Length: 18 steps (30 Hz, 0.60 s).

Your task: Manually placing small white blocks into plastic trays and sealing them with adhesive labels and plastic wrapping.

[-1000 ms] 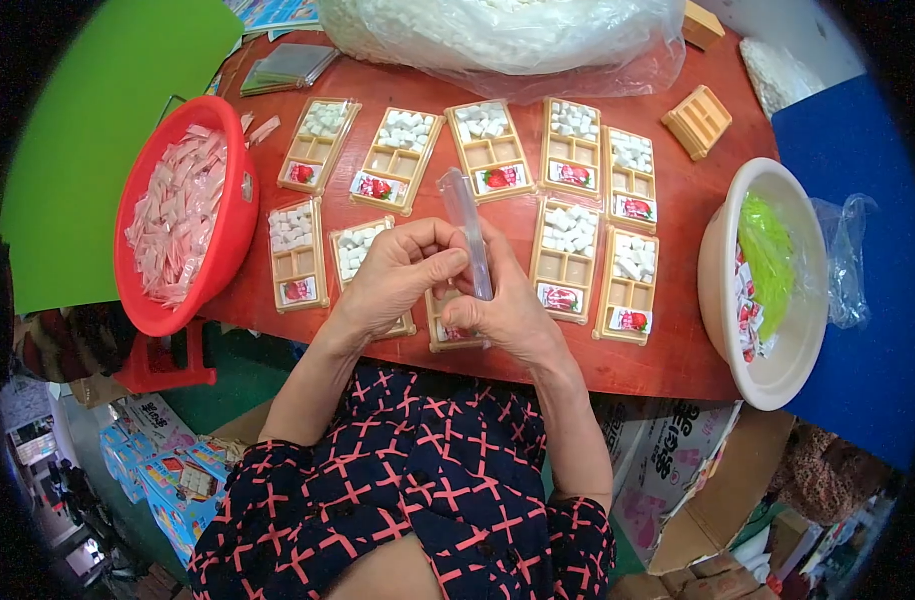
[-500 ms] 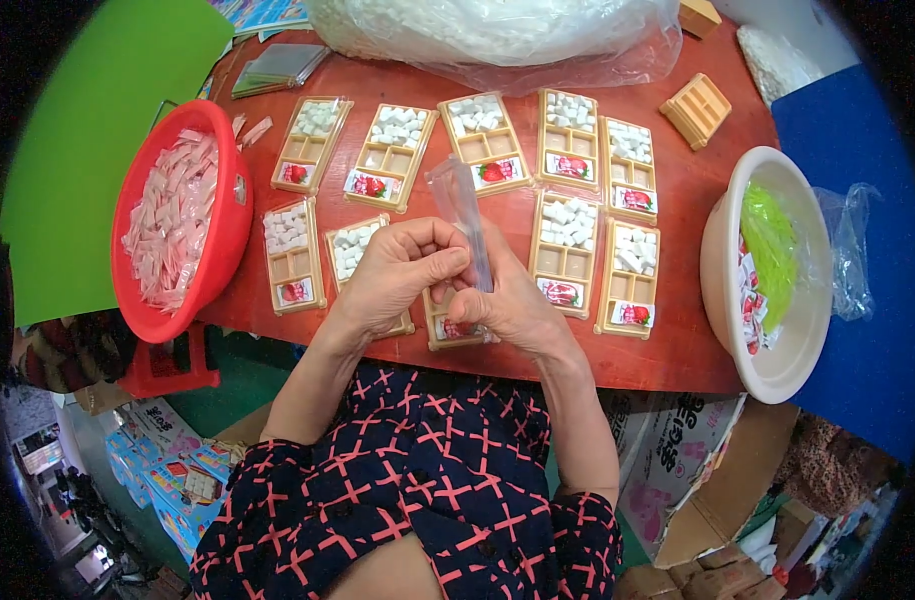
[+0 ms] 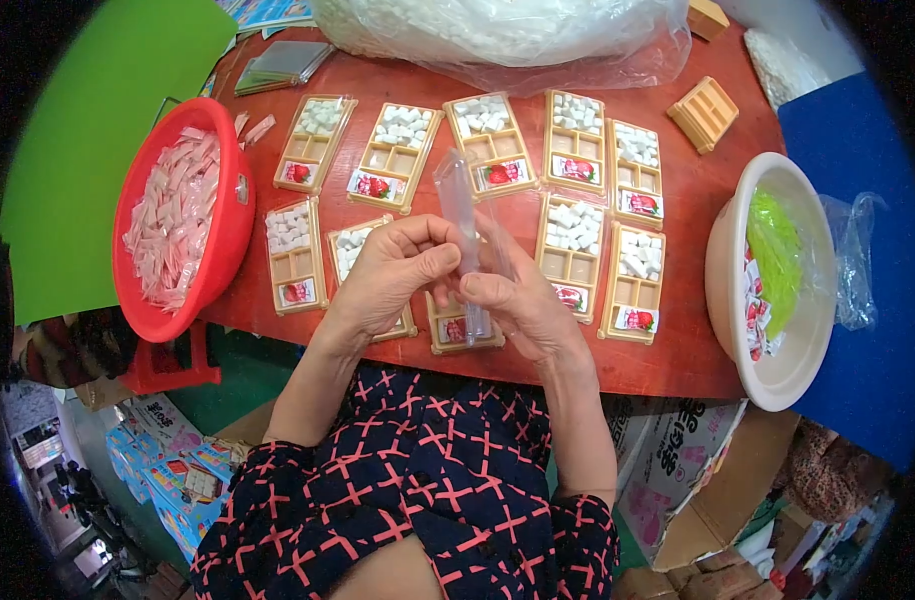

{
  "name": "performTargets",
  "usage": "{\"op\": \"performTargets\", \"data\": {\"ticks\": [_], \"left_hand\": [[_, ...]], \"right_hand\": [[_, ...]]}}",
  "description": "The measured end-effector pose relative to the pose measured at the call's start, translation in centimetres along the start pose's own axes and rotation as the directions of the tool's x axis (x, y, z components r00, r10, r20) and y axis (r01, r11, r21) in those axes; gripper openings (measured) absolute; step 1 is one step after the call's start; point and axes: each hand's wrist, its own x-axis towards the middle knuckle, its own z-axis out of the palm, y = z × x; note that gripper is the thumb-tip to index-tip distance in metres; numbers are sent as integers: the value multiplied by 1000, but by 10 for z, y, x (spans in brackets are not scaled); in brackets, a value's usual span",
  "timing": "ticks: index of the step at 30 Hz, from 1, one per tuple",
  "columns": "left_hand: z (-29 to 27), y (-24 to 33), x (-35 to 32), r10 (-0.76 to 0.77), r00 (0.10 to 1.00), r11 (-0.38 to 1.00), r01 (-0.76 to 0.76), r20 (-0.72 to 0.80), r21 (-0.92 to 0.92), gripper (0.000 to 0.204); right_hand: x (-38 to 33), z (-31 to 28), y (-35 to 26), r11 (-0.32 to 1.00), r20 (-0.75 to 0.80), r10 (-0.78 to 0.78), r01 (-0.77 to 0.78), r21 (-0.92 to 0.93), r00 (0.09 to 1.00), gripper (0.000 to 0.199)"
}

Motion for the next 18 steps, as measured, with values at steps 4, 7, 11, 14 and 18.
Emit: {"op": "performTargets", "data": {"ticks": [4,7,11,14,18], "left_hand": [[-1,0,0,-62,998,998,62,15,-24,12],[-5,-1,0,-77,997,996,78,27,-42,11],[-2,0,-1,-87,996,995,87,6,-49,11],[5,6,-2,-91,995,992,94,-38,89,8],[7,-2,-2,9,999,987,-4,-32,162,5]], "right_hand": [[1,-10,8,999,3,45,-45,-7,999,84],[1,-9,6,998,8,67,-67,-13,998,83],[0,-7,2,996,59,88,-88,7,994,79],[0,-6,9,999,66,-26,23,33,997,75],[0,-8,7,953,14,118,-109,-281,993,73]]}}
